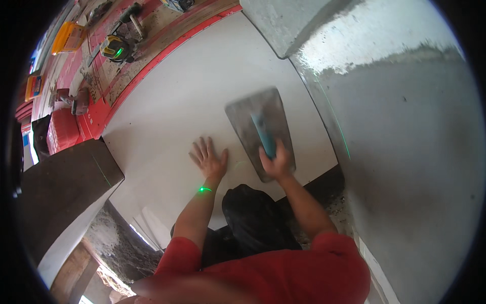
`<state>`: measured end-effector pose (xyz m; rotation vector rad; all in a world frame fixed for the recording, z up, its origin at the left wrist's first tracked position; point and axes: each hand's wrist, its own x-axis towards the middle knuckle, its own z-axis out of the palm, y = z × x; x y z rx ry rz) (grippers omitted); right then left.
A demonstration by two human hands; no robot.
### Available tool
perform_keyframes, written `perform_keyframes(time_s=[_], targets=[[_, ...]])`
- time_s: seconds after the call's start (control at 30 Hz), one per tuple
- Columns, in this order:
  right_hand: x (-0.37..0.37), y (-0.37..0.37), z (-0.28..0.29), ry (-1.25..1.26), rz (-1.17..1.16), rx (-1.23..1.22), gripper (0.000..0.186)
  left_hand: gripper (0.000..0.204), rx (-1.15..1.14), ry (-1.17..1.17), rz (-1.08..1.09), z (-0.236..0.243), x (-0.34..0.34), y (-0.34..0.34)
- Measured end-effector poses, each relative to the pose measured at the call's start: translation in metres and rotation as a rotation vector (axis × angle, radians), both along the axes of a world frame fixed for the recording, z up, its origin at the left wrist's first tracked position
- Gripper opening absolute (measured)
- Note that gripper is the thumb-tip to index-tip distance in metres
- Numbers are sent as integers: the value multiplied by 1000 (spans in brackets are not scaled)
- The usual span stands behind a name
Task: Measuring and leveling a floor tile on a mortar bed using a trowel and measuring tape.
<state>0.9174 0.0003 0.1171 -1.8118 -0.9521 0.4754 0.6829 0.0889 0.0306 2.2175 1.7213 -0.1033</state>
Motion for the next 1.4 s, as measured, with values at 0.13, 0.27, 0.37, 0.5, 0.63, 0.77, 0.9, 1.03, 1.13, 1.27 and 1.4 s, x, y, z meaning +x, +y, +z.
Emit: perform_keyframes(time_s=[0.13,0.27,0.37,0.5,0.63,0.77,0.9,1.03,1.13,1.27,1.4], targets=[[9,11,-69,-177,-19,-366,25,86,29,-18,-32,-2,18,0],[6,70,-60,-31,83,-234,23,85,0,-22,-16,-6,2,-10],[-10,11,-1,60,11,-143,25,84,1,13,-6,-1,2,2],[2,14,-57,-13,50,-217,27,83,37,-20,-11,-6,8,4],[23,103,-79,-76,67,-348,29,85,89,-24,-7,-15,1,33],[56,169,-71,-220,44,-572,32,88,111,35,-33,-12,2,65],[55,186,-60,-159,4,-616,33,94,106,62,-79,-9,9,140],[54,189,-60,-123,4,-674,31,97,176,27,-104,-11,19,255],[49,190,-60,-79,11,-684,30,98,187,77,-170,-6,32,341],[53,207,-58,-23,21,-654,30,98,204,48,-354,-8,47,403],[55,249,-45,-8,22,-660,29,100,140,8,-441,-13,59,413]])
